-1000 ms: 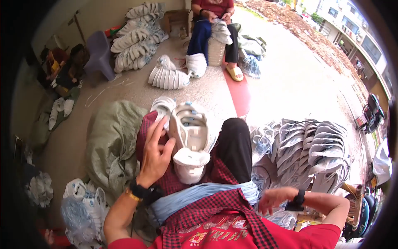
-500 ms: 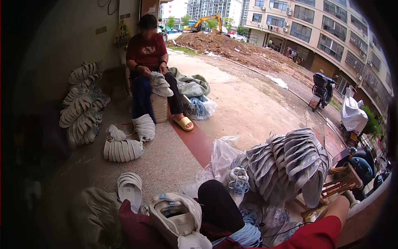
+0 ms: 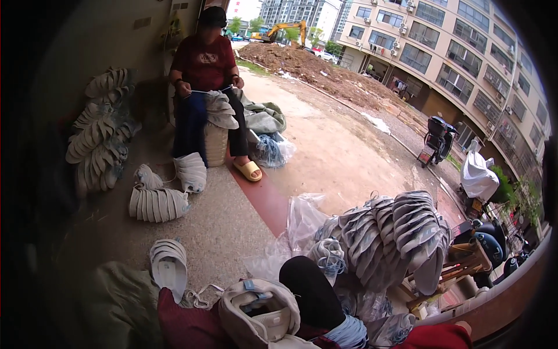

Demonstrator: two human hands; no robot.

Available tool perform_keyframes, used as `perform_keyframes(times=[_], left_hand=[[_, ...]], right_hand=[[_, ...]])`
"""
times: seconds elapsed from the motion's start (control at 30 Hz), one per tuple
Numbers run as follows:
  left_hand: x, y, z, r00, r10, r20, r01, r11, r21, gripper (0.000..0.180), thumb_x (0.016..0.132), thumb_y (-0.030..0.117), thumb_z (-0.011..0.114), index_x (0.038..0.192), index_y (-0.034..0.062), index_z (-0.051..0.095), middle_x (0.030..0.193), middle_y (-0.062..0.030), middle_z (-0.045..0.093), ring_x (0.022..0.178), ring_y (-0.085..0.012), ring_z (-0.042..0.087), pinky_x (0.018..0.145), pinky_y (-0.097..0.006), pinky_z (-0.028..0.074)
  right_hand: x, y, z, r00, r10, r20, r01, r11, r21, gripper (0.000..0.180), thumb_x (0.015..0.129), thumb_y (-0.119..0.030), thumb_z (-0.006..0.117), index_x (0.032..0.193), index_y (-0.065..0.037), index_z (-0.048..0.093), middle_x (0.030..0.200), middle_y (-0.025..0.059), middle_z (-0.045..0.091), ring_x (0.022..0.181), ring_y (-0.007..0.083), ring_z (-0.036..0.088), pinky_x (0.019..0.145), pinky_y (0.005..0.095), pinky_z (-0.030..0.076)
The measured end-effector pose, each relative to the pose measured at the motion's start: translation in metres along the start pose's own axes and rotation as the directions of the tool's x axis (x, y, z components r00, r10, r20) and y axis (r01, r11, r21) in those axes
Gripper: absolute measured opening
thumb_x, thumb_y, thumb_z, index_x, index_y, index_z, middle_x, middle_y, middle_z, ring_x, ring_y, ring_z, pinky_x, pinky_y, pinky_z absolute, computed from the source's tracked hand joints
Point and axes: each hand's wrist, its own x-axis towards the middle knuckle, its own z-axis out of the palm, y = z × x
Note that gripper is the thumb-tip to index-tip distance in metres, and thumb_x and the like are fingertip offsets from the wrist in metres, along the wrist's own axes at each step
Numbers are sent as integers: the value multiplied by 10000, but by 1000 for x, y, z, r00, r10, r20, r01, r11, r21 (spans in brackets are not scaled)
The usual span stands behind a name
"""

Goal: Lacing a pair of white athletic shoes.

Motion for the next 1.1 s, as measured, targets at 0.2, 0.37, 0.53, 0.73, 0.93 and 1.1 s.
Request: perform_keyframes(times=[0.2,0.37,0.53,0.73,0.93,1.1], left_hand=[[11,-11,-4,997,44,62,-43,999,-14,128,885,93,611,892,10,708,778,-118,680,690,-193,643,636,-313,546],[32,-13,-24,989,86,122,-87,996,8,131,888,94,608,909,9,705,784,-112,682,695,-186,643,638,-308,546],[55,-15,-39,976,115,185,-119,993,13,136,892,95,604,926,7,702,791,-106,683,701,-179,643,641,-304,546],[86,-16,-40,953,147,265,-148,989,-17,143,896,96,600,946,6,698,799,-99,684,707,-171,643,644,-299,546],[132,-12,-56,916,193,351,-194,980,-32,151,900,98,596,966,5,695,807,-92,686,714,-162,644,647,-293,547],[164,-7,-65,884,223,410,-223,974,-49,159,903,99,592,983,4,692,814,-86,687,720,-155,644,649,-289,547]], right_hand=[[1,-6,16,1000,7,16,-8,997,77,339,902,-198,554,1184,-50,672,950,52,716,771,152,679,586,290,509],[7,-8,27,1000,-20,9,18,989,146,339,901,-197,556,1184,-47,670,960,51,713,782,148,675,597,287,509],[11,-9,34,999,-37,15,33,975,219,339,901,-196,558,1183,-43,669,969,50,711,793,145,671,607,285,509],[5,-8,41,999,-29,36,17,949,316,340,900,-194,560,1182,-38,667,980,49,707,806,141,666,620,282,509],[1,-11,42,999,-39,29,23,912,409,340,899,-193,562,1181,-34,666,992,48,704,819,137,662,633,279,509],[-1,-13,43,998,-48,35,25,878,477,340,899,-192,563,1180,-30,664,1001,48,701,830,133,658,643,277,509]])
